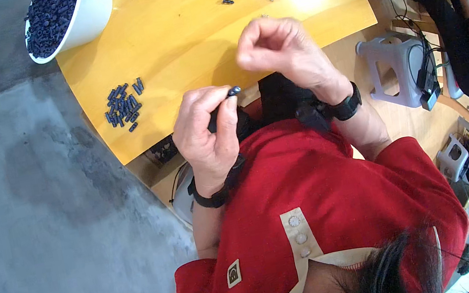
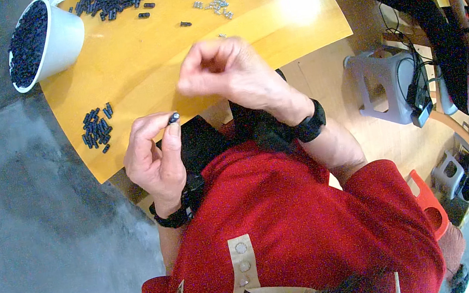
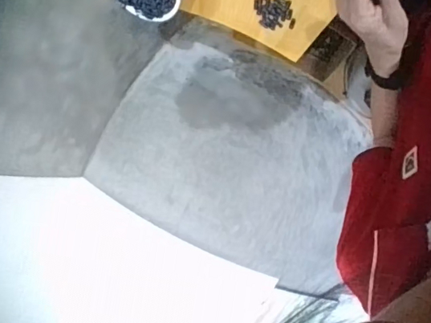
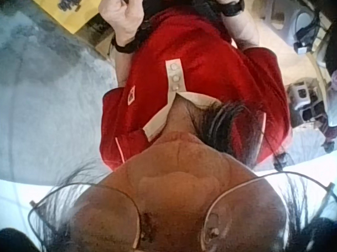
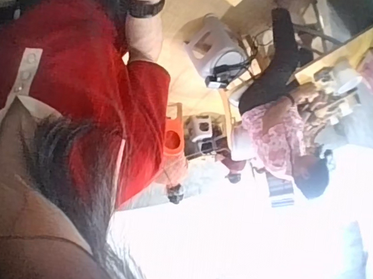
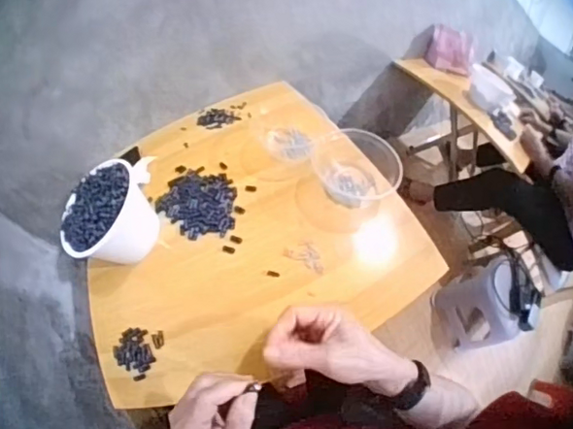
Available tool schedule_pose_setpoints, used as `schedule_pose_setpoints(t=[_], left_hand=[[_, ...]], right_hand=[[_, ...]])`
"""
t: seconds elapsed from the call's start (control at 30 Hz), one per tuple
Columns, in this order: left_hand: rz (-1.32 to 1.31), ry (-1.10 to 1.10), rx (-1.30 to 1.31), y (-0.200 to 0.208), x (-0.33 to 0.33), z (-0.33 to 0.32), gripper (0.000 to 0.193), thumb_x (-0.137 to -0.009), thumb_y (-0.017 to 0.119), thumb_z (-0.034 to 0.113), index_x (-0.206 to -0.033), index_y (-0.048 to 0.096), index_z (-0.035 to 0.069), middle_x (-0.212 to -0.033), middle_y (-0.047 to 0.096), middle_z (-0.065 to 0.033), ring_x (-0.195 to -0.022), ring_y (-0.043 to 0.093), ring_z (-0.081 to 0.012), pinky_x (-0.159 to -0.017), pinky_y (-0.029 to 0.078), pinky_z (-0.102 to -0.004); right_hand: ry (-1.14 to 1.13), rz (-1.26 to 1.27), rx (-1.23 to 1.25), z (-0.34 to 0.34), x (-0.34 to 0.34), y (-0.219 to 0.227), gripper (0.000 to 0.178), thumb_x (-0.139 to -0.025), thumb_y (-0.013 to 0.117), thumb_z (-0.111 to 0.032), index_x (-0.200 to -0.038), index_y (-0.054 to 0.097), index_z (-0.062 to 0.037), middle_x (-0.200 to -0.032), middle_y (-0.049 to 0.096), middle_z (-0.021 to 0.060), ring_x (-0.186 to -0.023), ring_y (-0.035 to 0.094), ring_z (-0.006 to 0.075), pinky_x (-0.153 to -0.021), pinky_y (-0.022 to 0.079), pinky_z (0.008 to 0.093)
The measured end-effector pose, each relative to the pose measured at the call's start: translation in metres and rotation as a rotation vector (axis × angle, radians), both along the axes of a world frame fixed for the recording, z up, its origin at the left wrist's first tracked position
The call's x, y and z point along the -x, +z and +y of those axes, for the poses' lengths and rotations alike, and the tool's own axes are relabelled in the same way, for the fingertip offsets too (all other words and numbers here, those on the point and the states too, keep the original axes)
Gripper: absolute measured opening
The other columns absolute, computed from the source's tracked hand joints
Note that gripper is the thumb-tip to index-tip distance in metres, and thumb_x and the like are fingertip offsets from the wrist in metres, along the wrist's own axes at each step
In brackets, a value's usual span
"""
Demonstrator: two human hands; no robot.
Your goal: Manually assemble small plastic and rubber components by inserting a metal pin into a black plastic sleeve.
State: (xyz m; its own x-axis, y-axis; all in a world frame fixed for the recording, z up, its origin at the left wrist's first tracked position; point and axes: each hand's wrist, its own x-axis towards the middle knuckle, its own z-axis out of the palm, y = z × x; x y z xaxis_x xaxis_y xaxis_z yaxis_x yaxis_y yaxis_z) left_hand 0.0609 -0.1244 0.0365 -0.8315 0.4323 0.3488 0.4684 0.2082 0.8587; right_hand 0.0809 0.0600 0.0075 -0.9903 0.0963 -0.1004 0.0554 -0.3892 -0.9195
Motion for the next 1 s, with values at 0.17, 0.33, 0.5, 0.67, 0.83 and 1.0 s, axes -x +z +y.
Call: schedule_pose_setpoints(t=[0.17,0.33,0.5,0.67,0.83,1.0], left_hand=[[-0.099,0.071,-0.055,-0.005,0.003,-0.003,0.011,-0.083,0.066,-0.008,-0.093,0.064,-0.003,-0.088,0.065,-0.0096,-0.080,0.059,-0.0155,-0.071,0.046,-0.0247],[-0.093,0.060,-0.060,-0.007,0.002,0.001,0.012,-0.083,0.066,-0.008,-0.093,0.064,-0.002,-0.087,0.065,-0.0090,-0.079,0.059,-0.0149,-0.070,0.045,-0.0239],[-0.092,0.056,-0.065,-0.005,0.001,0.004,0.012,-0.083,0.066,-0.008,-0.093,0.064,-0.002,-0.087,0.065,-0.0087,-0.079,0.059,-0.0148,-0.069,0.045,-0.0237],[-0.118,0.068,-0.014,-0.001,-0.001,0.003,0.013,-0.082,0.068,-0.007,-0.093,0.065,-0.003,-0.086,0.064,-0.0083,-0.079,0.059,-0.0144,-0.069,0.044,-0.0233],[-0.129,0.053,-0.043,0.001,-0.004,0.003,0.013,-0.082,0.068,-0.007,-0.093,0.065,-0.003,-0.086,0.065,-0.0092,-0.078,0.059,-0.0151,-0.069,0.045,-0.0236],[-0.092,-0.002,-0.068,0.008,-0.009,0.009,0.013,-0.081,0.067,-0.008,-0.093,0.065,-0.004,-0.087,0.065,-0.0102,-0.079,0.060,-0.0162,-0.070,0.046,-0.0248]], right_hand=[[-0.408,0.170,-1.168,0.011,0.036,-0.008,0.008,-0.080,0.069,-0.008,-0.088,0.070,-0.0085,-0.081,0.064,0.0080,-0.072,0.063,0.0230,-0.063,0.052,0.0342],[-0.416,0.251,-1.532,0.010,0.055,-0.021,0.012,-0.076,0.061,-0.008,-0.085,0.069,-0.0079,-0.086,0.064,0.0095,-0.084,0.063,0.0292,-0.069,0.052,0.0386],[-0.274,0.215,-1.642,0.010,0.062,-0.023,0.004,-0.073,0.060,-0.007,-0.075,0.063,-0.0061,-0.083,0.061,0.0110,-0.083,0.062,0.0302,-0.071,0.052,0.0396],[-0.271,0.273,-1.431,0.008,0.054,-0.016,0.010,-0.078,0.063,-0.006,-0.087,0.067,-0.0024,-0.081,0.063,0.0121,-0.079,0.063,0.0287,-0.068,0.053,0.0371],[0.037,-0.045,-0.218,0.012,0.004,0.011,0.018,-0.087,0.068,-0.006,-0.103,0.067,0.0011,-0.081,0.068,0.0089,-0.073,0.067,0.0181,-0.066,0.054,0.0281],[0.035,-0.034,0.355,0.009,-0.025,-0.002,0.017,-0.088,0.069,-0.006,-0.103,0.067,0.0014,-0.081,0.069,0.0079,-0.065,0.067,0.0140,-0.063,0.056,0.0260]])
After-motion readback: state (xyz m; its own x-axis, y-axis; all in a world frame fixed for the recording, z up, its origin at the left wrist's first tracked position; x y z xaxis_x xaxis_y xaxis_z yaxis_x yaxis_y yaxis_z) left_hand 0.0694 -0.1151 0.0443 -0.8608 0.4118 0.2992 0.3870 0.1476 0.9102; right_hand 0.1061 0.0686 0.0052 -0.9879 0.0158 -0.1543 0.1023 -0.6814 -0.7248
